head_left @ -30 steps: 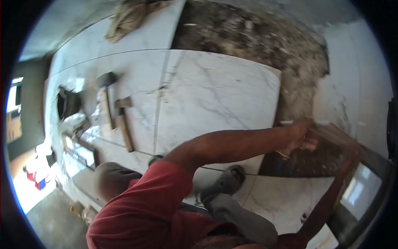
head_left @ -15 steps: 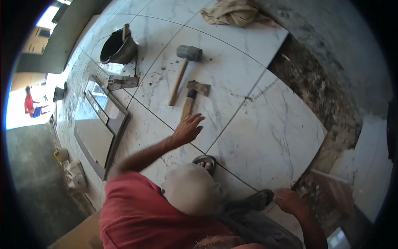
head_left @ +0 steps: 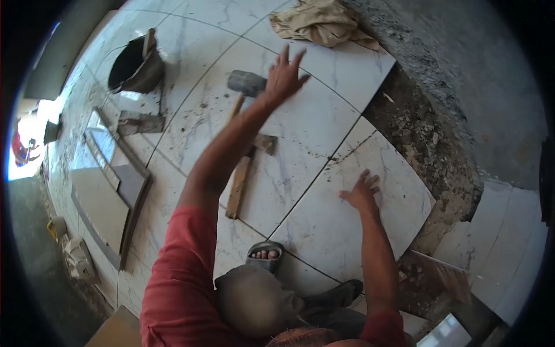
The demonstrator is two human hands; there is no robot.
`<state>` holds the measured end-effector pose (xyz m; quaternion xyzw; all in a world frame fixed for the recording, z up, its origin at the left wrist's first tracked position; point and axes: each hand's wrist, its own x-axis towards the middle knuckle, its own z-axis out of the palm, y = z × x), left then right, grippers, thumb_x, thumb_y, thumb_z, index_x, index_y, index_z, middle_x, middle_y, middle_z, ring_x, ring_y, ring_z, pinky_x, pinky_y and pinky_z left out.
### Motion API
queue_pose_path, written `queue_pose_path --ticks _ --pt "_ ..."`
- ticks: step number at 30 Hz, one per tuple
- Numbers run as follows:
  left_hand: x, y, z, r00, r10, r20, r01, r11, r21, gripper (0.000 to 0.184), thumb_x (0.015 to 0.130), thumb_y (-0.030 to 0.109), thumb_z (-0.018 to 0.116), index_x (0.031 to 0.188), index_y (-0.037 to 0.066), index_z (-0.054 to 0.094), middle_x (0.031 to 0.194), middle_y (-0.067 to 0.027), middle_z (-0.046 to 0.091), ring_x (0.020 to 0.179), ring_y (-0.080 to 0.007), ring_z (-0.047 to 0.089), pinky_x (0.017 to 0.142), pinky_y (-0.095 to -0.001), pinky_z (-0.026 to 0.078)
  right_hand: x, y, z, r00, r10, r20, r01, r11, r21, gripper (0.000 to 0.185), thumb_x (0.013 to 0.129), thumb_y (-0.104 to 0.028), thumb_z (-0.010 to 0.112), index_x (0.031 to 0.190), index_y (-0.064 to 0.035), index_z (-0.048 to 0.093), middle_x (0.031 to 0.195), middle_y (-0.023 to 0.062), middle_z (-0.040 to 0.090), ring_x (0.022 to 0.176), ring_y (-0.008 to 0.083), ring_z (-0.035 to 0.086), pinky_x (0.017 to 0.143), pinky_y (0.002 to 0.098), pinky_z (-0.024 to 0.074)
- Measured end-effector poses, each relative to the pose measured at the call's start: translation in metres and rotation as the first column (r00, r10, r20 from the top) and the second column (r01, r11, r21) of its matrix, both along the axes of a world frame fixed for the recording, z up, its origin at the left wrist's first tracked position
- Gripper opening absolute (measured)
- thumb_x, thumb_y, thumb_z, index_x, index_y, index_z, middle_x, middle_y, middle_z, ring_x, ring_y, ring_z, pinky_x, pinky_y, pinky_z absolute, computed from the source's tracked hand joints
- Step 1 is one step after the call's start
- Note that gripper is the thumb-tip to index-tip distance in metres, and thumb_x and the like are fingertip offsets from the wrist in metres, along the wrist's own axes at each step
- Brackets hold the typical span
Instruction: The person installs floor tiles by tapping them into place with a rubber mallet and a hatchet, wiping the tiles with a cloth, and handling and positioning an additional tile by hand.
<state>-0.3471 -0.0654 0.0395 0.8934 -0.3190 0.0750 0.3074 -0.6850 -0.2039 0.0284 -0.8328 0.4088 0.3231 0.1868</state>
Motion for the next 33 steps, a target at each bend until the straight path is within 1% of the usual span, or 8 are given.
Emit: queue_pose_path --ticks 5,7,14,15,19,23,29,33 --pt "0.115 -0.099 -0.004 0.982 0.096 0.166 -0.103 0.994 0.035 0.099 0.058 0.059 0.079 0.141 0.036 0.03 0.151 -0.0225 0.012 0.133 -0.0464 0.029 0.096 -0.0737 0.023 -0.001 -0.001 -0.005 0.998 0.056 0.017 -0.056 0.998 0.016 0.128 0.065 -0.05 0.079 0.144 0.0056 -0.006 0.14 0.0463 -0.01 0.125 0.0695 0.007 0.102 0.0668 0.02" --pt "0.099 -0.117 0.067 0.992 0.12 -0.044 -0.095 0.92 0.381 0.106 0.067 0.049 0.079 0.148 0.016 0.019 0.153 -0.0251 0.002 0.141 -0.0433 0.001 0.109 -0.0632 0.015 -0.004 -0.002 -0.01 0.994 0.109 0.008 -0.109 0.994 0.003 0.129 0.065 -0.052 0.078 0.143 0.0082 -0.006 0.137 0.049 -0.01 0.123 0.0713 0.008 0.101 0.0687 0.0197" --pt "0.217 -0.165 -0.082 0.929 -0.255 0.267 0.227 0.965 0.131 0.111 0.06 0.053 0.081 0.148 0.022 0.02 0.156 -0.0112 0.005 0.141 -0.0428 -0.001 0.101 -0.0756 0.007 0.011 -0.011 0.005 0.998 0.06 -0.016 -0.059 0.996 0.064 0.132 0.064 -0.054 0.077 0.14 0.0136 -0.008 0.136 0.0503 -0.007 0.124 0.0707 0.002 0.097 0.0751 0.0129" --pt "0.218 -0.164 -0.123 0.985 -0.135 0.103 0.139 0.99 -0.029 0.088 0.065 0.061 0.073 0.14 0.036 0.032 0.151 -0.0186 0.018 0.134 -0.0439 0.028 0.097 -0.0748 0.022 0.011 -0.01 0.006 0.999 0.033 -0.028 -0.03 0.993 0.112 0.133 0.064 -0.055 0.077 0.138 0.0157 -0.009 0.137 0.0491 -0.006 0.125 0.0696 -0.002 0.096 0.0767 0.0101" --pt "0.154 -0.137 -0.102 0.989 0.098 0.109 -0.124 0.957 0.264 0.066 0.081 0.052 0.061 0.138 0.03 0.036 0.147 -0.0099 0.03 0.134 -0.0328 0.033 0.096 -0.0727 0.026 0.009 -0.012 -0.011 0.982 0.184 -0.033 -0.18 0.979 0.097 0.136 0.063 -0.057 0.076 0.135 0.0194 -0.011 0.14 0.0456 -0.007 0.126 0.0675 -0.008 0.096 0.0773 0.0062" --pt "0.116 -0.097 -0.074 0.998 0.053 0.039 -0.063 0.935 0.35 0.055 0.085 0.04 0.058 0.136 0.029 0.039 0.142 -0.0069 0.037 0.133 -0.0288 0.035 0.096 -0.0698 0.027 0.009 -0.01 -0.011 0.968 0.231 -0.095 -0.227 0.972 0.057 0.138 0.063 -0.056 0.076 0.134 0.0207 -0.014 0.141 0.0446 -0.006 0.127 0.0663 -0.009 0.098 0.0757 0.0052" --pt "0.003 0.012 -0.018 0.995 -0.089 0.048 0.083 0.991 0.108 0.054 0.081 0.024 0.066 0.13 0.017 0.044 0.135 -0.0144 0.043 0.122 -0.0328 0.043 0.096 -0.0541 0.035 0.005 -0.01 -0.011 0.971 0.237 -0.03 -0.237 0.971 0.024 0.14 0.062 -0.051 0.079 0.134 0.0174 -0.019 0.135 0.0521 -0.006 0.129 0.0647 -0.008 0.099 0.0738 0.0041" --pt "-0.08 0.149 -0.022 0.941 0.339 0.013 -0.334 0.922 0.196 0.052 0.08 0.017 0.068 0.125 0.005 0.046 0.122 -0.0173 0.052 0.112 -0.0355 0.049 0.093 -0.0444 0.04 0.005 -0.01 -0.012 0.971 0.238 -0.035 -0.238 0.971 0.027 0.139 0.062 -0.049 0.08 0.135 0.0164 -0.019 0.133 0.0538 -0.006 0.128 0.0652 -0.007 0.1 0.0729 0.0052"
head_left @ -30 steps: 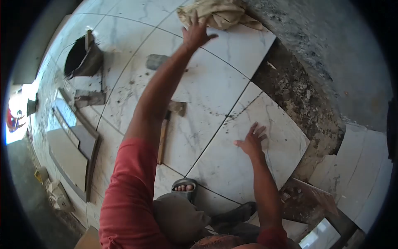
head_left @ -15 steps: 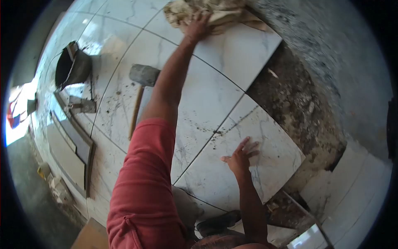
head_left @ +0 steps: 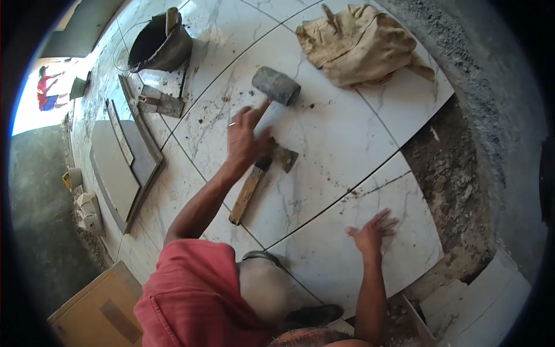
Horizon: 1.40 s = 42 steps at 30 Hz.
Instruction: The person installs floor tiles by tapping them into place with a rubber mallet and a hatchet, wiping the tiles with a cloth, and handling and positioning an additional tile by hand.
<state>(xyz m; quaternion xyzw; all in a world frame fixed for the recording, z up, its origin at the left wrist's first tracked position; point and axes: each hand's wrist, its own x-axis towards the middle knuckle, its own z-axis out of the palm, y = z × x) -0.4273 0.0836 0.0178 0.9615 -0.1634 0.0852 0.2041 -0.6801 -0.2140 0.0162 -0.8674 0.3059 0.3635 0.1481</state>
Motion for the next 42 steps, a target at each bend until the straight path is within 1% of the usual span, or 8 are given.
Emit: queue_pose_path --ticks 10,23,26,29,31,33,35,42 --pt "-0.026 0.069 -0.016 0.964 0.068 -0.257 -0.085 0.995 -0.057 0.036 0.087 0.019 0.059 0.118 0.004 0.047 0.098 -0.0197 0.054 0.089 -0.0385 0.055 0.077 -0.0457 0.044 -0.006 0.002 0.007 0.998 -0.043 0.055 0.045 0.999 -0.03 0.134 0.064 -0.051 0.078 0.139 0.0126 -0.014 0.138 0.049 0.001 0.132 0.0606 -0.004 0.106 0.0666 0.0057" --pt "-0.416 0.324 0.034 0.651 0.608 -0.455 -0.605 0.777 0.173 0.044 0.086 0.008 0.057 0.125 -0.004 0.041 0.115 -0.0213 0.048 0.105 -0.0398 0.05 0.091 -0.043 0.04 -0.018 0.001 -0.004 0.994 0.005 0.113 0.005 0.996 -0.093 0.132 0.063 -0.054 0.077 0.141 0.0117 -0.007 0.143 0.0425 0.006 0.136 0.0546 0.001 0.106 0.0663 0.0098" --pt "-0.456 0.346 0.037 0.688 0.613 -0.389 -0.53 0.79 0.309 0.049 0.085 0.01 0.06 0.127 -0.004 0.04 0.121 -0.0202 0.046 0.112 -0.0407 0.046 0.095 -0.0447 0.038 -0.021 0.002 -0.009 0.992 0.039 0.117 -0.027 0.995 -0.1 0.132 0.064 -0.054 0.077 0.141 0.0117 -0.007 0.143 0.0423 0.006 0.136 0.0546 0.001 0.106 0.0668 0.011" --pt "-0.397 0.302 0.061 0.926 0.323 -0.194 -0.178 0.829 0.53 0.055 0.082 0.013 0.065 0.129 -0.001 0.042 0.133 -0.0227 0.041 0.122 -0.0405 0.04 0.102 -0.0447 0.034 -0.014 0.002 -0.003 0.995 0.04 0.089 -0.03 0.993 -0.112 0.132 0.064 -0.055 0.077 0.141 0.0118 -0.007 0.143 0.0426 0.007 0.136 0.0547 0.002 0.105 0.0665 0.0126" --pt "-0.328 0.239 0.062 0.888 0.34 -0.308 -0.35 0.936 0.024 0.062 0.079 0.01 0.069 0.133 0.004 0.04 0.134 -0.0226 0.041 0.127 -0.039 0.037 0.105 -0.0462 0.031 -0.012 0.004 0.0 0.998 0.031 0.062 -0.024 0.994 -0.111 0.132 0.064 -0.055 0.077 0.141 0.0118 -0.007 0.143 0.0427 0.007 0.136 0.0547 0.002 0.106 0.0662 0.0134" --pt "-0.258 0.177 0.031 0.954 0.117 -0.277 -0.166 0.973 -0.16 0.067 0.074 0.013 0.075 0.133 0.007 0.043 0.139 -0.0235 0.038 0.127 -0.0404 0.038 0.105 -0.0469 0.031 -0.013 0.003 -0.001 0.997 0.049 0.056 -0.042 0.992 -0.12 0.135 0.061 -0.057 0.078 0.141 0.0111 -0.007 0.143 0.0429 0.006 0.136 0.055 0.002 0.105 0.0662 0.014" --pt "-0.194 0.107 0.024 0.97 0.016 -0.242 -0.032 0.998 -0.062 0.066 0.078 0.025 0.072 0.135 0.012 0.041 0.14 -0.0245 0.037 0.126 -0.0427 0.038 0.103 -0.0493 0.032 -0.018 0.005 -0.004 0.997 0.018 0.071 -0.009 0.992 -0.123 0.135 0.062 -0.057 0.077 0.142 0.009 -0.008 0.144 0.0416 0.002 0.135 0.0573 0.001 0.106 0.0652 0.0143" --pt "-0.153 0.082 -0.016 0.973 -0.098 -0.207 0.084 0.994 -0.075 0.065 0.076 0.001 0.052 0.138 0.012 0.038 0.119 -0.0259 0.049 0.104 -0.0419 0.048 0.088 -0.051 0.039 -0.019 0.003 0.0 0.997 -0.023 0.074 0.033 0.991 -0.132 0.132 0.062 -0.057 0.077 0.145 0.0016 -0.008 0.145 0.0405 -0.002 0.133 0.0594 0.003 0.108 0.0618 0.0153"
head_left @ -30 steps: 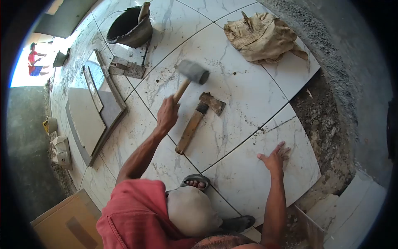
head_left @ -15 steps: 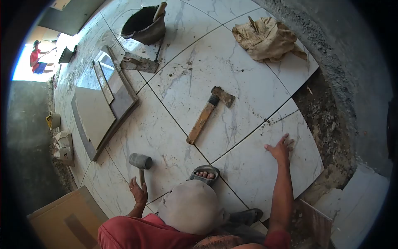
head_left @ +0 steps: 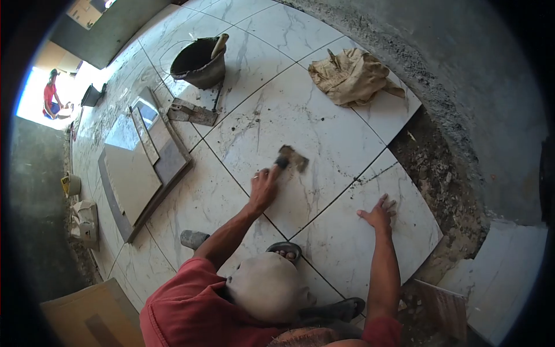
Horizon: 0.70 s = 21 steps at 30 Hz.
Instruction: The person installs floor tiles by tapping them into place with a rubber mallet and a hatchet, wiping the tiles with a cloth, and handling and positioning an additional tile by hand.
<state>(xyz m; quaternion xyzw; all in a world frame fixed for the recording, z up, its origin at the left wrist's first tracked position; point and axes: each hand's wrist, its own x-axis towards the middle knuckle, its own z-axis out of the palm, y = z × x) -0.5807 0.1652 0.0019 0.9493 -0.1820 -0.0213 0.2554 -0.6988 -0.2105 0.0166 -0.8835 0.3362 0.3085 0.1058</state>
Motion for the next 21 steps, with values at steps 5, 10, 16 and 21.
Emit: queue_pose_path --ticks 5,10,16,21 --pt "-0.066 0.121 -0.017 0.984 0.17 0.045 -0.174 0.979 0.106 0.062 0.078 0.0 0.051 0.138 0.011 0.039 0.121 -0.0264 0.047 0.108 -0.0417 0.046 0.092 -0.0486 0.039 -0.003 0.002 0.006 1.0 0.008 0.019 -0.009 0.999 0.033 0.129 0.065 -0.056 0.076 0.144 0.0072 -0.005 0.145 0.0406 0.004 0.135 0.0561 0.002 0.108 0.0634 0.0125" --pt "-0.091 0.187 -0.011 0.91 0.414 0.031 -0.414 0.901 0.127 0.058 0.08 0.003 0.053 0.136 0.009 0.04 0.124 -0.025 0.045 0.111 -0.0403 0.046 0.093 -0.0468 0.039 0.003 0.003 0.01 0.996 0.085 0.009 -0.085 0.996 0.022 0.126 0.067 -0.055 0.074 0.141 0.0137 -0.001 0.146 0.0375 0.01 0.136 0.0544 0.001 0.106 0.0664 0.0122" --pt "-0.062 0.143 0.018 0.778 0.617 0.117 -0.617 0.717 0.324 0.065 0.08 0.01 0.061 0.14 0.011 0.036 0.138 -0.0239 0.034 0.125 -0.04 0.036 0.104 -0.0488 0.028 -0.013 -0.004 -0.001 0.979 0.185 0.079 -0.187 0.982 0.011 0.123 0.069 -0.054 0.073 0.14 0.0152 0.001 0.145 0.0377 0.011 0.135 0.0561 0.003 0.105 0.0684 0.0118" --pt "0.116 -0.046 0.044 0.945 -0.033 0.324 0.054 0.997 -0.057 0.074 0.075 0.024 0.075 0.139 0.011 0.04 0.148 -0.0247 0.021 0.139 -0.0391 0.017 0.11 -0.0488 0.02 -0.008 -0.005 -0.009 0.985 0.169 0.04 -0.171 0.984 0.059 0.126 0.067 -0.052 0.076 0.139 0.0161 -0.001 0.143 0.0414 0.011 0.133 0.0585 0.002 0.103 0.0706 0.0092"
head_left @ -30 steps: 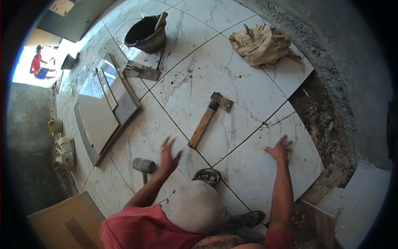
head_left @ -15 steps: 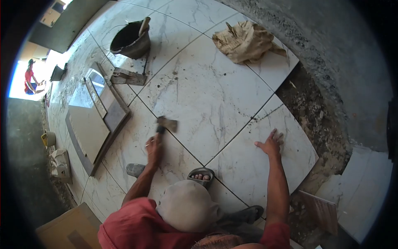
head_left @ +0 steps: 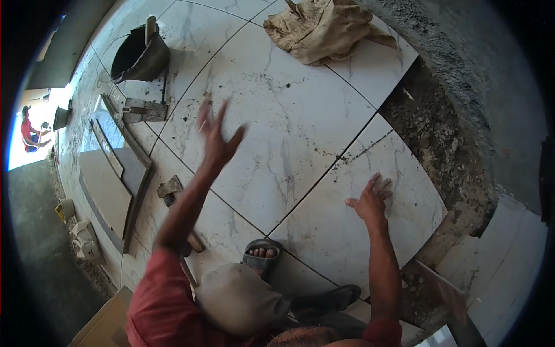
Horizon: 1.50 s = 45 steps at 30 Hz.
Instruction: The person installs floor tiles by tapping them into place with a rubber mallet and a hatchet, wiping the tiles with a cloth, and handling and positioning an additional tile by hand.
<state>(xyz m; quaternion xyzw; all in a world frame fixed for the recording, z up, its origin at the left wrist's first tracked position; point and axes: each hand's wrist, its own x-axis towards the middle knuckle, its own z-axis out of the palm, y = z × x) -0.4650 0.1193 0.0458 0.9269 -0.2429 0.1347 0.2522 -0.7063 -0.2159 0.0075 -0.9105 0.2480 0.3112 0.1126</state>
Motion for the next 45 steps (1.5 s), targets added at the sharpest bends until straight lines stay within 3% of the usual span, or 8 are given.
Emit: queue_pose_path --ticks 3,4,6,9,11,15,21,45 --pt "0.12 -0.161 0.003 0.902 -0.43 -0.028 0.421 0.893 -0.157 0.085 0.068 0.061 0.072 0.141 0.034 0.037 0.152 -0.0218 0.011 0.139 -0.0476 0.007 0.107 -0.0655 0.012 0.013 -0.002 0.01 0.998 -0.027 -0.063 0.028 1.0 0.009 0.128 0.067 -0.05 0.077 0.14 0.0142 -0.006 0.141 0.0449 0.003 0.131 0.0624 -0.001 0.105 0.068 0.0084" --pt "0.149 -0.215 0.009 0.894 -0.436 0.103 0.438 0.899 0.01 0.089 0.063 0.069 0.07 0.14 0.041 0.034 0.155 -0.0151 0.008 0.139 -0.0463 0.011 0.101 -0.0754 0.009 0.019 0.001 0.016 0.988 -0.072 -0.137 0.075 0.997 0.013 0.129 0.067 -0.049 0.078 0.14 0.012 -0.009 0.14 0.0464 -0.004 0.129 0.0647 -0.004 0.107 0.0648 0.0089" --pt "0.169 -0.289 0.064 0.873 -0.484 -0.064 0.471 0.8 0.372 0.107 0.065 0.055 0.076 0.149 0.022 0.017 0.156 -0.0106 0.005 0.142 -0.0397 -0.001 0.107 -0.0679 0.003 0.028 0.0 0.023 0.982 -0.099 -0.161 0.104 0.994 0.024 0.132 0.065 -0.049 0.079 0.14 0.0123 -0.011 0.14 0.0468 -0.005 0.129 0.0643 -0.005 0.106 0.0654 0.0075" --pt "0.207 -0.33 0.06 0.89 -0.388 -0.24 0.456 0.758 0.467 0.102 0.072 0.054 0.071 0.149 0.022 0.014 0.156 -0.0112 0.0 0.143 -0.0381 0.001 0.108 -0.0669 0.001 0.022 -0.007 0.021 0.987 -0.078 -0.139 0.084 0.996 0.037 0.137 0.061 -0.05 0.081 0.138 0.0138 -0.012 0.138 0.049 -0.003 0.129 0.0647 -0.007 0.104 0.0687 0.004" --pt "0.25 -0.336 -0.046 0.959 -0.275 0.07 0.2 0.831 0.519 0.092 0.058 0.075 0.067 0.138 0.048 0.032 0.155 -0.0082 0.011 0.138 -0.0445 0.017 0.096 -0.0809 0.009 0.022 -0.012 0.021 0.995 -0.022 -0.1 0.027 0.998 0.053 0.138 0.06 -0.051 0.081 0.138 0.0149 -0.012 0.136 0.0508 0.0 0.128 0.0654 -0.007 0.102 0.0714 0.0018" --pt "0.283 -0.281 -0.074 0.967 -0.171 -0.19 0.231 0.903 0.363 0.094 0.054 0.078 0.067 0.137 0.047 0.035 0.151 -0.0035 0.025 0.138 -0.0409 0.02 0.095 -0.0814 0.012 0.025 -0.007 0.021 0.989 -0.094 -0.118 0.097 0.995 0.025 0.14 0.059 -0.053 0.081 0.139 0.0129 -0.013 0.137 0.05 0.004 0.129 0.0645 -0.008 0.104 0.0698 0.0002" --pt "0.293 -0.168 -0.048 0.948 -0.146 -0.284 0.244 0.905 0.348 0.09 0.065 0.068 0.068 0.14 0.027 0.04 0.14 -0.0165 0.04 0.13 -0.038 0.037 0.106 -0.0484 0.031 0.027 -0.01 0.022 0.988 -0.095 -0.121 0.102 0.993 0.051 0.142 0.058 -0.052 0.082 0.139 0.0118 -0.015 0.137 0.05 -0.004 0.13 0.0633 -0.008 0.104 0.0692 0.0002" --pt "0.009 0.1 -0.001 0.749 0.339 -0.57 -0.061 0.891 0.45 0.102 0.07 0.072 0.06 0.147 0.015 0.024 0.14 -0.031 0.027 0.128 -0.052 0.029 0.105 -0.0572 0.03 0.013 -0.003 0.015 0.996 -0.086 -0.028 0.084 0.995 -0.046 0.139 0.057 -0.05 0.083 0.143 0.0044 -0.011 0.137 0.0498 0.001 0.133 0.0601 0.002 0.107 0.0657 0.0096"
